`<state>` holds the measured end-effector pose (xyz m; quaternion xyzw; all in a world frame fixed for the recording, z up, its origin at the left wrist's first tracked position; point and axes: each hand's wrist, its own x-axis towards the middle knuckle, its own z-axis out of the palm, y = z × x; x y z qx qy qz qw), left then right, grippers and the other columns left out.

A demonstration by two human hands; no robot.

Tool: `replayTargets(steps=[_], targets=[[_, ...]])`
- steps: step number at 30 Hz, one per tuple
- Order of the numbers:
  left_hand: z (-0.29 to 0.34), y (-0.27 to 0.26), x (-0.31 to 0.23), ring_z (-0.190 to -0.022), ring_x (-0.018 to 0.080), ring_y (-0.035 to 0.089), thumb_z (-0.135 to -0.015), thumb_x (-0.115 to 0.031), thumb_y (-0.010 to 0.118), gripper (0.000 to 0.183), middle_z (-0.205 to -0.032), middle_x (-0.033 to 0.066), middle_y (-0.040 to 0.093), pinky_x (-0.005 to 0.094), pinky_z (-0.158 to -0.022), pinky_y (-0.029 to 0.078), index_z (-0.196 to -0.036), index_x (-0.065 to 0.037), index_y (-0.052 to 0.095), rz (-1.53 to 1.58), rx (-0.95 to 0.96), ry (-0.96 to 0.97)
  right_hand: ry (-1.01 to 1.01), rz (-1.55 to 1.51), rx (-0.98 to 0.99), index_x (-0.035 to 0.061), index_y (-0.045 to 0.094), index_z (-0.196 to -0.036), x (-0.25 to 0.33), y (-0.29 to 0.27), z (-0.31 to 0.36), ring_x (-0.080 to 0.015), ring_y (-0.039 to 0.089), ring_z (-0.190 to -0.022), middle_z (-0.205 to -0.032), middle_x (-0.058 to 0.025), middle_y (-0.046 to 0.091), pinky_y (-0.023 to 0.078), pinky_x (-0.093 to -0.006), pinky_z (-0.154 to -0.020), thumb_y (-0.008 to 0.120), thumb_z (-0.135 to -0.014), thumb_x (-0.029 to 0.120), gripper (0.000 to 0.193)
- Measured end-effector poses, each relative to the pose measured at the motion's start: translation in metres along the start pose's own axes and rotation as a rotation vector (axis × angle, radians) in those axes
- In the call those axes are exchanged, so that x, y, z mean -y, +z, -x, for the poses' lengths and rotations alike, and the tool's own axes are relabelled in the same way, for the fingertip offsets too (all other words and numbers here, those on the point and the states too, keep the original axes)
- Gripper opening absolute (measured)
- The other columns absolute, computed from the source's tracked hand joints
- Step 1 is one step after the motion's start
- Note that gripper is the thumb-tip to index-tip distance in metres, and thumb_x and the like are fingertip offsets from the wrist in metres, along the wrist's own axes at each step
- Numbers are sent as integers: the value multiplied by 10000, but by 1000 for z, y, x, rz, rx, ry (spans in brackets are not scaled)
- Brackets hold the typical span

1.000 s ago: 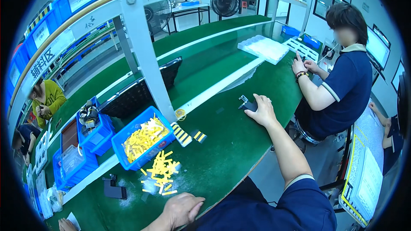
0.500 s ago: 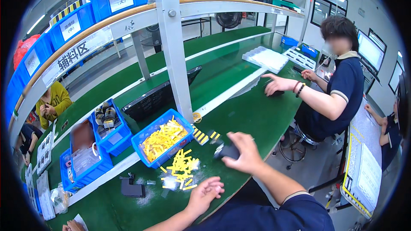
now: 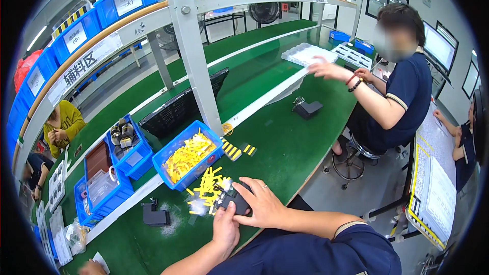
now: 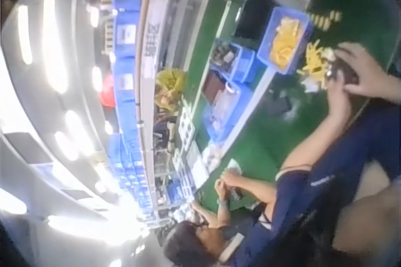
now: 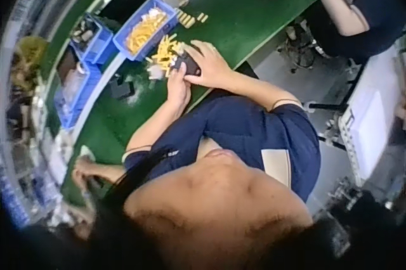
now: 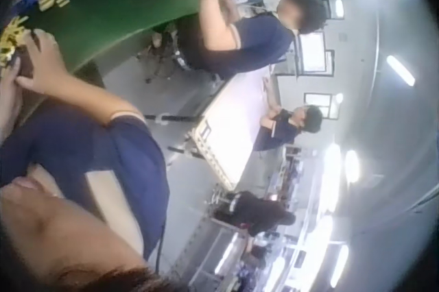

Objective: The person repeatedly picks small yellow plastic strips from a blue bin and places them onto black rectangular components on a green workbench. They handle the components one at a time, aligning the strips before setting the assembled units aside.

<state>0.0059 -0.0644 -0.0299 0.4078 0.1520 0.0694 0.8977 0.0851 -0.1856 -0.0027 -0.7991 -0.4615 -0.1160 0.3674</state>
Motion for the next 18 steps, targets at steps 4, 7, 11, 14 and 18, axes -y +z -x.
replayTargets(steps=[4,7,11,14,18], targets=[[-1,-6,-8,-995,241,585,-954,-252,462,350,-1149,123,578,384,-810,502,-1212,-14,452,-81,10,48,125,-163,95,-26,446,-1264,-53,-49,-24,-372,468,-1166,-1251,-239,492,376,-424,-992,706,-745,399,719],[4,-1,-12,-980,247,597,-955,-237,464,331,-1134,141,581,381,-799,510,-1190,-4,445,-144,-4,53,305,-91,-333,-12,588,-1077,-144,-90,-51,-349,559,-1026,-1126,-197,564,462,-401,-890,689,-748,228,419],[3,11,-9,-945,240,614,-952,-217,478,262,-1075,142,600,377,-787,521,-1104,-4,468,-123,-29,-3,643,218,-541,-26,621,-1032,-316,-150,-53,-284,591,-948,-1019,-176,625,473,-377,-827,682,-757,249,394],[0,16,-4,-935,237,619,-952,-216,478,246,-1059,138,605,375,-775,525,-1083,-7,480,-105,-58,-14,1037,-256,-173,-9,648,-1009,-356,-172,-64,-184,575,-837,-956,-97,651,459,-330,-718,711,-752,351,447],[-3,26,0,-930,232,622,-950,-219,484,241,-1046,137,611,372,-759,527,-1068,-9,496,-88,-99,27,975,-341,48,25,680,-941,-354,-180,-75,-165,580,-821,-893,-71,659,444,-318,-705,717,-778,316,336]])
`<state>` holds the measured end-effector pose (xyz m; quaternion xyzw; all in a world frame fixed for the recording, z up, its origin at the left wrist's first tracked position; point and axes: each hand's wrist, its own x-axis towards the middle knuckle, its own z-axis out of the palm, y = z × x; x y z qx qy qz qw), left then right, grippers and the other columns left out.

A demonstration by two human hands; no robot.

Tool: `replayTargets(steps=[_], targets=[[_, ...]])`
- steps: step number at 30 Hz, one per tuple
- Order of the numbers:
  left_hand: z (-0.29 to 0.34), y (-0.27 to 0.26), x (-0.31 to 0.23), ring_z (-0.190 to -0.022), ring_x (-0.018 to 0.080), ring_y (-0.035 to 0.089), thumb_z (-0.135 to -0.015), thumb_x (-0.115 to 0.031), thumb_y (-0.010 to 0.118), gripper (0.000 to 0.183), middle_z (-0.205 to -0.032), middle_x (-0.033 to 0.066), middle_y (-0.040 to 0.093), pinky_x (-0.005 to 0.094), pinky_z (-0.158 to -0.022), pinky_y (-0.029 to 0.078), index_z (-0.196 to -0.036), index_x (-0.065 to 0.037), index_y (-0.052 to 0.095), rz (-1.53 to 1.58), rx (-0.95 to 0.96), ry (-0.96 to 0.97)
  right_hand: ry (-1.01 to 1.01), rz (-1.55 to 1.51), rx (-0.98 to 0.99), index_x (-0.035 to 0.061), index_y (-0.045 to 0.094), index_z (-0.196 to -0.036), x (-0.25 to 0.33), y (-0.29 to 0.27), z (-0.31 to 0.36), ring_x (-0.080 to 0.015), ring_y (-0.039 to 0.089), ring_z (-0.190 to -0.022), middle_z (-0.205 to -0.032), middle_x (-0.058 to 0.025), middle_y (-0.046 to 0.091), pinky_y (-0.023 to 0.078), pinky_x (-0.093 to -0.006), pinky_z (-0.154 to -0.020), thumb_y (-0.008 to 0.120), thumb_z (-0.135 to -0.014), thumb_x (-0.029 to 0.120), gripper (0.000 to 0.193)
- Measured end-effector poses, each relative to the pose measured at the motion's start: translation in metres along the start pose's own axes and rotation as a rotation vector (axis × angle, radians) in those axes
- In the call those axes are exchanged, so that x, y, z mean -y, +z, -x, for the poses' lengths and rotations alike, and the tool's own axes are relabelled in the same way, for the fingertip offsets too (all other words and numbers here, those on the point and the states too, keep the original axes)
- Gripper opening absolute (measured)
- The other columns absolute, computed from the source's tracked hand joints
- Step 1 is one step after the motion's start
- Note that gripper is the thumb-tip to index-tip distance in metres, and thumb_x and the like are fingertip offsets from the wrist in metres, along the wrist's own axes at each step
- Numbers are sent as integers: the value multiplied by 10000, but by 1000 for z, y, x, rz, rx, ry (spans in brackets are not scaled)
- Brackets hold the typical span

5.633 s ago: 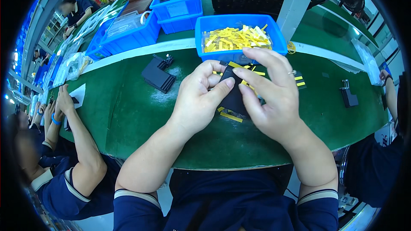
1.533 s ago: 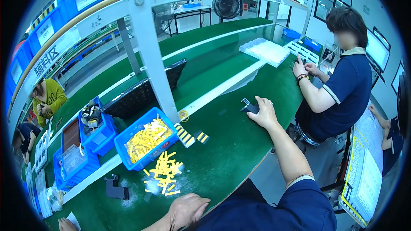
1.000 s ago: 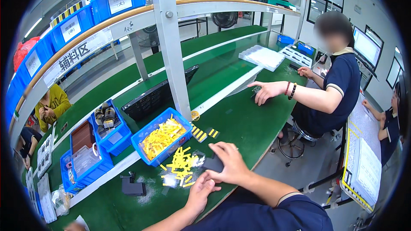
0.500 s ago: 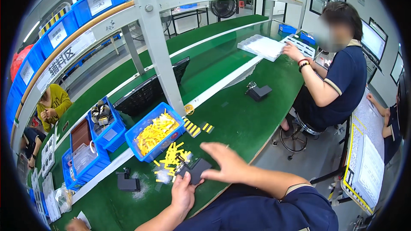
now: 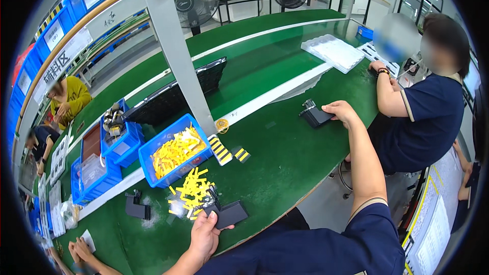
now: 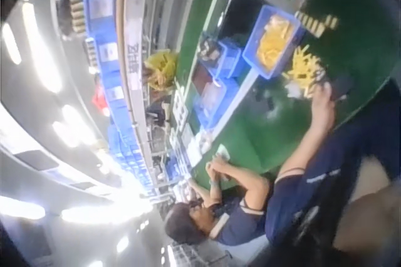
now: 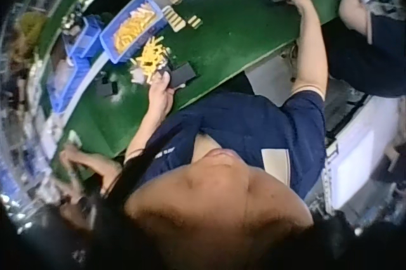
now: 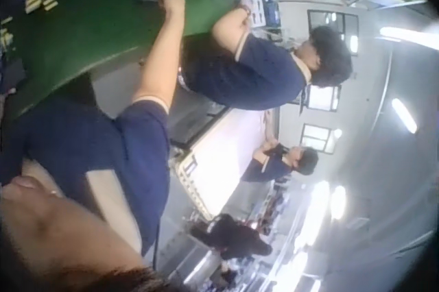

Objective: The person repeatedly picks small yellow plastic strips from a blue bin and places them onto black rectangular components on a green workbench. They handle the components one at a time, aligning the strips before setting the assembled units aside.

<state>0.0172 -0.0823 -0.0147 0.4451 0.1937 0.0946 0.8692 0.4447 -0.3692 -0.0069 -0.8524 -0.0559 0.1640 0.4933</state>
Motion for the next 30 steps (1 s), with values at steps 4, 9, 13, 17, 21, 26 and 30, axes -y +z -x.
replayTargets(steps=[4,9,13,17,21,26,30], targets=[[4,-1,1,-893,245,627,-942,-269,493,341,-1068,159,607,351,-714,534,-1137,11,473,-14,-15,59,-69,5,165,16,686,-872,13,32,26,-149,587,-720,-801,-61,660,454,-286,-667,750,-743,276,298],[21,5,-12,-842,190,612,-948,-255,493,300,-1008,127,619,333,-755,506,-1098,4,507,-40,47,41,-142,68,359,-25,640,-1025,35,102,123,-121,577,-737,-837,-67,651,470,-250,-707,789,-712,191,408],[36,-5,-16,-840,158,607,-948,-255,502,287,-993,96,621,309,-710,515,-1089,-5,523,-60,84,44,-55,49,530,-42,633,-1010,49,155,184,-126,595,-684,-778,-70,636,503,-249,-606,787,-730,223,415],[50,-20,-19,-835,143,605,-951,-254,500,280,-987,83,624,294,-694,516,-1081,-9,530,-70,49,42,55,-83,622,-49,631,-961,54,192,230,-147,623,-659,-785,-97,646,542,-263,-596,740,-785,208,330],[54,-36,-34,-784,138,617,-941,-260,513,295,-922,79,635,279,-655,526,-1073,3,536,-138,38,38,105,-152,712,-69,608,-994,55,215,255,-167,645,-697,-828,-117,648,561,-277,-643,669,-844,162,282],[35,-41,-60,-749,97,577,-959,-297,480,314,-889,34,616,242,-607,489,-1054,-9,561,-439,152,18,160,-287,770,-93,580,-1040,54,226,260,-210,657,-761,-914,-148,626,564,-301,-697,621,-870,137,289],[9,-28,-70,-611,87,558,-954,-298,475,324,-767,40,618,228,-558,480,-1010,2,584,-770,148,-13,176,-335,847,-107,558,-1083,50,224,254,-220,656,-771,-945,-163,618,560,-305,-710,588,-875,106,299]])
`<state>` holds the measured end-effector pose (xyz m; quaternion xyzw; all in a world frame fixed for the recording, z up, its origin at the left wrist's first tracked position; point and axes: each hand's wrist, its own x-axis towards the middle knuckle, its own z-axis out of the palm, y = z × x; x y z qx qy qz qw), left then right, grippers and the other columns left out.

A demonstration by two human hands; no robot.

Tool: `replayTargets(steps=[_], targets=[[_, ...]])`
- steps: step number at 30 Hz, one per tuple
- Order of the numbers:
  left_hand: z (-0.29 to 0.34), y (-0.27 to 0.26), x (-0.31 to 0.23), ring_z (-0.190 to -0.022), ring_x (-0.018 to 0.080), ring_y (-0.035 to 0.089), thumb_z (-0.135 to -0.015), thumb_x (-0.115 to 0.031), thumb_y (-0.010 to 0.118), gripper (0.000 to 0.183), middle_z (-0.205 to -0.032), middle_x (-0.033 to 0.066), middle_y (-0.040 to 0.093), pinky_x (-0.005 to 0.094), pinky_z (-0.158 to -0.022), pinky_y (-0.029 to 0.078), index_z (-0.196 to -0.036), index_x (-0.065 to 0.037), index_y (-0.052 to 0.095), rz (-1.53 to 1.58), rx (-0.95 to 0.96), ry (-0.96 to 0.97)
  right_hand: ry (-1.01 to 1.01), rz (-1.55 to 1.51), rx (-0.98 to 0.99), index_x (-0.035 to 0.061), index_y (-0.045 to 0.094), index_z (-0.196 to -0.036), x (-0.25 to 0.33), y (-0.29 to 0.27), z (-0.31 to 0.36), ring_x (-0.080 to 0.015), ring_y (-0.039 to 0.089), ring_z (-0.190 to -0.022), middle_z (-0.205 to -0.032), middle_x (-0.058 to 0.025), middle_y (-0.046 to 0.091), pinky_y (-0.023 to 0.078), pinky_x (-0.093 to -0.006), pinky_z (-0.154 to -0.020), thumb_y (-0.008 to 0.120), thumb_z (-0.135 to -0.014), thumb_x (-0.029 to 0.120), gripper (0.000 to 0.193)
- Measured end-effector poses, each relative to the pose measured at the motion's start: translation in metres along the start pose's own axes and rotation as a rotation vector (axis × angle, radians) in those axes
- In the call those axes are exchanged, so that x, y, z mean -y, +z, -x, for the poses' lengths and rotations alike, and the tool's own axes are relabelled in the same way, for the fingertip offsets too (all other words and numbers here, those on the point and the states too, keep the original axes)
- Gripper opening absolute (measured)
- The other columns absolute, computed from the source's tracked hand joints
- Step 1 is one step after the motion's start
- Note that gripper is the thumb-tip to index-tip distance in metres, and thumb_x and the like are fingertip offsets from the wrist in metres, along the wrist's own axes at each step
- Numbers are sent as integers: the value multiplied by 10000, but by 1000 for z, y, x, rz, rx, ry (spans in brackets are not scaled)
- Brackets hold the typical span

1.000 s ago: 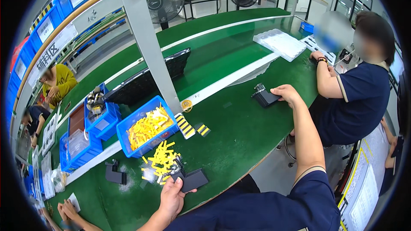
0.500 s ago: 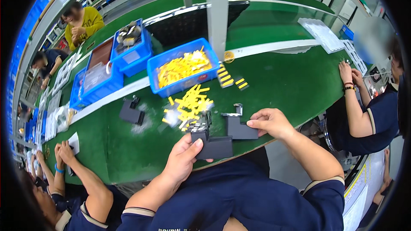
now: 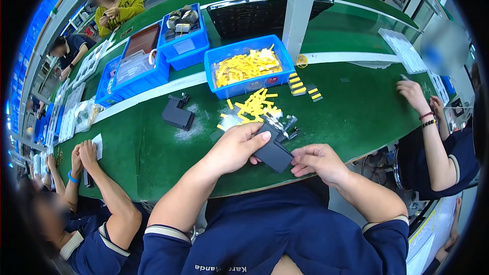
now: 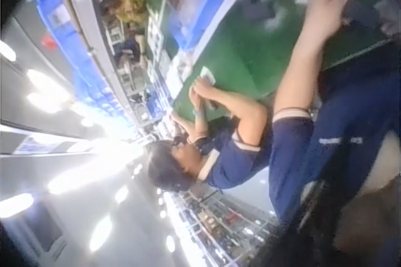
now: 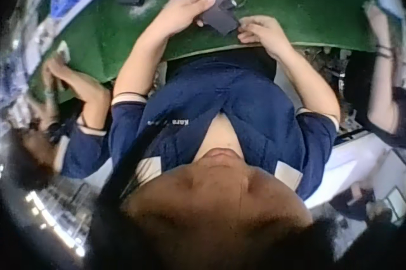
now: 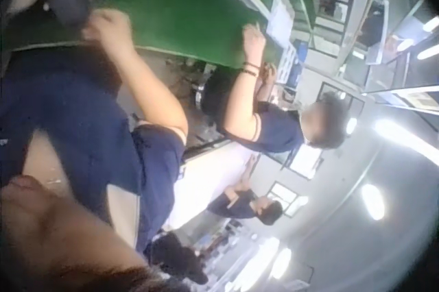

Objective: The person repeatedly picks small yellow plastic strips from a blue bin and places them onto black rectangular components on a green workbench. They handle the components one at a time, aligning the strips before setting the assembled units aside.

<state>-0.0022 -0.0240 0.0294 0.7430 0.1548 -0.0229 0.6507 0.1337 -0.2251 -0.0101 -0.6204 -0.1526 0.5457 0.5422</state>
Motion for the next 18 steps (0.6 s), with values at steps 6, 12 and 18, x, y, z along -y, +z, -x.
replayTargets(steps=[6,12,18], targets=[[-11,17,-17,-758,320,608,-894,-259,533,296,-818,172,623,381,-693,483,-964,15,621,-689,-193,83,-21,119,71,-97,553,-1123,-3,-15,7,-167,642,-755,-975,-147,633,543,-266,-662,588,-866,99,326],[-10,18,-15,-863,291,586,-848,-225,601,258,-886,138,617,374,-748,470,-982,-11,652,-735,-360,183,-796,876,-62,-19,595,-1042,3,-16,-2,-273,585,-777,-928,-140,597,491,-351,-698,676,-747,116,335],[-14,29,0,-876,333,630,-881,-323,568,385,-944,203,650,375,-792,477,-1069,9,618,-416,-313,-52,-1076,1071,-28,-13,552,-1065,-6,-8,-18,-293,575,-855,-915,-139,614,470,-378,-729,697,-697,111,415]])
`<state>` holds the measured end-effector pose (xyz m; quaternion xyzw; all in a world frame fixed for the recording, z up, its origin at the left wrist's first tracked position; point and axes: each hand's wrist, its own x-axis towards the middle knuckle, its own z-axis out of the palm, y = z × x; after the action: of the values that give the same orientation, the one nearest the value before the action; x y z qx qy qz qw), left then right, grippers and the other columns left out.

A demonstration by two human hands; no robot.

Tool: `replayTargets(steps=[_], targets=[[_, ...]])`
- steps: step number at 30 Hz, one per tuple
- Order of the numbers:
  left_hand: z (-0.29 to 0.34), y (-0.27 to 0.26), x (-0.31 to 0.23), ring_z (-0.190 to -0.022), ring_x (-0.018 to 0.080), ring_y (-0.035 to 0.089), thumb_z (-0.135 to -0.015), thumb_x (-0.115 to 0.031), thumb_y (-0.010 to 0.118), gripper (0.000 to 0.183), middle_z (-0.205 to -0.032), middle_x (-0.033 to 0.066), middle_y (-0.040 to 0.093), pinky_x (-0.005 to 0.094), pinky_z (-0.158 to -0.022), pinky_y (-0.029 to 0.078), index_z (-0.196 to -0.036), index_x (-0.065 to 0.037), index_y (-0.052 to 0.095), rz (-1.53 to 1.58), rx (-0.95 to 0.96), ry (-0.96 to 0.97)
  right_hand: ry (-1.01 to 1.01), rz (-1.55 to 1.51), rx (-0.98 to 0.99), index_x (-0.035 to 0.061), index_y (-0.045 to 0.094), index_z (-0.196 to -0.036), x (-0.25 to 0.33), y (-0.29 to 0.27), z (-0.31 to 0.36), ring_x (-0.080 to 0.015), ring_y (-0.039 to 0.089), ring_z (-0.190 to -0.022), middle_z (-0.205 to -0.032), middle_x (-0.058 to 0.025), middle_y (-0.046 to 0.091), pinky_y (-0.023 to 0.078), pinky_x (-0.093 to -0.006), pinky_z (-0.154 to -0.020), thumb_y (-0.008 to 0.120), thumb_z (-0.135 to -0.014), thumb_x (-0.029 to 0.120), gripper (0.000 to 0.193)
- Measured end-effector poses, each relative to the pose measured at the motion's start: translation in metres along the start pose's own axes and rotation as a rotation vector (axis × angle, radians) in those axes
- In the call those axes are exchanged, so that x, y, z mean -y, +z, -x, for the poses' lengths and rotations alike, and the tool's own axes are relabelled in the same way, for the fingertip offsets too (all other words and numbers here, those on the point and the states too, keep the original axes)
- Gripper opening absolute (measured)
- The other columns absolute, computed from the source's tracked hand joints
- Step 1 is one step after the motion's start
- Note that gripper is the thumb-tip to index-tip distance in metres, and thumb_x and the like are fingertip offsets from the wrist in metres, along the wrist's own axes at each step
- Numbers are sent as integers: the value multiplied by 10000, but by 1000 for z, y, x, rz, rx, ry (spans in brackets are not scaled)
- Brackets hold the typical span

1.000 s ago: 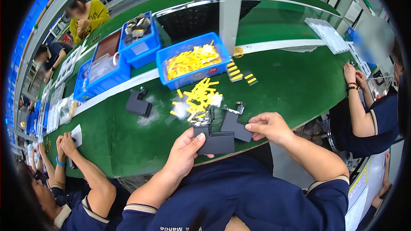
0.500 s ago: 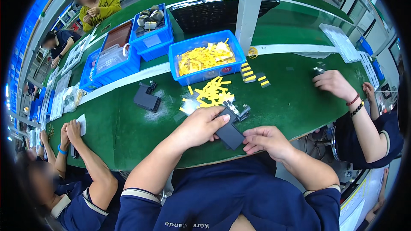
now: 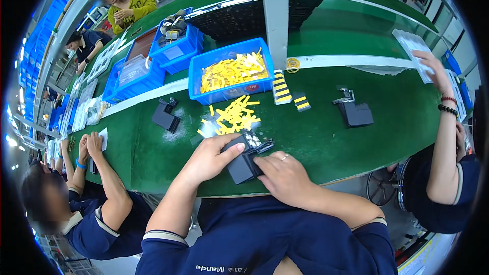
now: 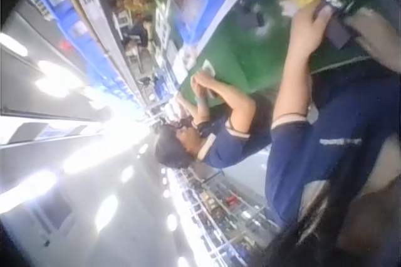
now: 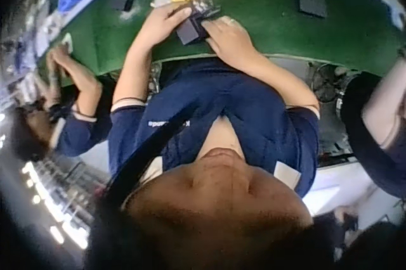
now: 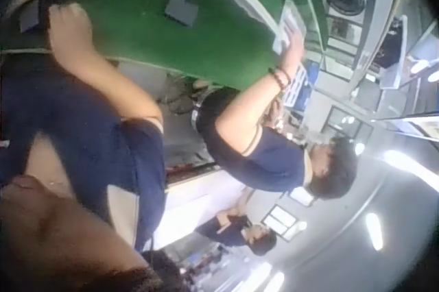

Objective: The person repeatedly picks small yellow plastic strips from a blue bin and places them onto black rectangular components on a green workbench. They handle the components one at a time, aligning the strips before setting the assembled units aside.

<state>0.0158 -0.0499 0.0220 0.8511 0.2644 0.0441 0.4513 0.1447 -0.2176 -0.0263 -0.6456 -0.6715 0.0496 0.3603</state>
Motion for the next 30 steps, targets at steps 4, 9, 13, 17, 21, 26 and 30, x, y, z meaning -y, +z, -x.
replayTargets(steps=[4,9,13,17,21,26,30], targets=[[6,4,3,-871,317,635,-884,-321,565,392,-942,203,651,366,-782,477,-1076,17,613,15,-50,-9,-48,-8,-52,-56,531,-1062,3,6,-1,-264,532,-733,-755,-122,555,450,-361,-670,522,-755,74,333],[9,-5,4,-836,330,623,-890,-299,549,377,-901,211,642,367,-760,471,-1046,39,611,-59,-23,5,-78,35,-95,-41,546,-1052,9,23,-1,-260,543,-704,-741,-109,570,452,-358,-658,630,-721,63,357],[15,-15,10,-840,350,615,-892,-293,546,372,-903,223,635,376,-764,465,-1039,43,608,-87,-8,48,-111,61,-138,-60,561,-1053,18,32,-4,-246,546,-699,-731,-111,559,459,-351,-669,595,-739,71,343],[13,-23,11,-850,356,613,-886,-297,552,377,-911,226,633,385,-778,464,-1036,44,609,-85,67,108,-57,7,-135,-38,585,-1044,17,32,-3,-253,570,-712,-743,-116,582,470,-346,-671,658,-739,99,342],[6,-42,17,-855,307,626,-858,-293,596,372,-926,204,639,363,-760,482,-1027,38,622,-166,33,174,141,-226,-104,49,671,-887,-1,1,-10,-262,620,-712,-775,-106,652,488,-368,-657,698,-755,163,177],[-8,-64,17,-784,204,635,-832,-197,637,298,-899,149,653,301,-706,493,-1009,43,632,-27,-120,193,506,-121,-242,18,655,-792,-43,-41,-45,-250,637,-664,-778,-135,644,509,-355,-621,648,-769,122,107],[-25,-58,49,-747,161,626,-821,-151,650,238,-857,120,655,275,-688,491,-979,27,646,176,-268,257,529,178,-250,7,647,-893,-70,-42,-74,-263,639,-719,-791,-127,640,508,-356,-674,670,-764,161,202]])
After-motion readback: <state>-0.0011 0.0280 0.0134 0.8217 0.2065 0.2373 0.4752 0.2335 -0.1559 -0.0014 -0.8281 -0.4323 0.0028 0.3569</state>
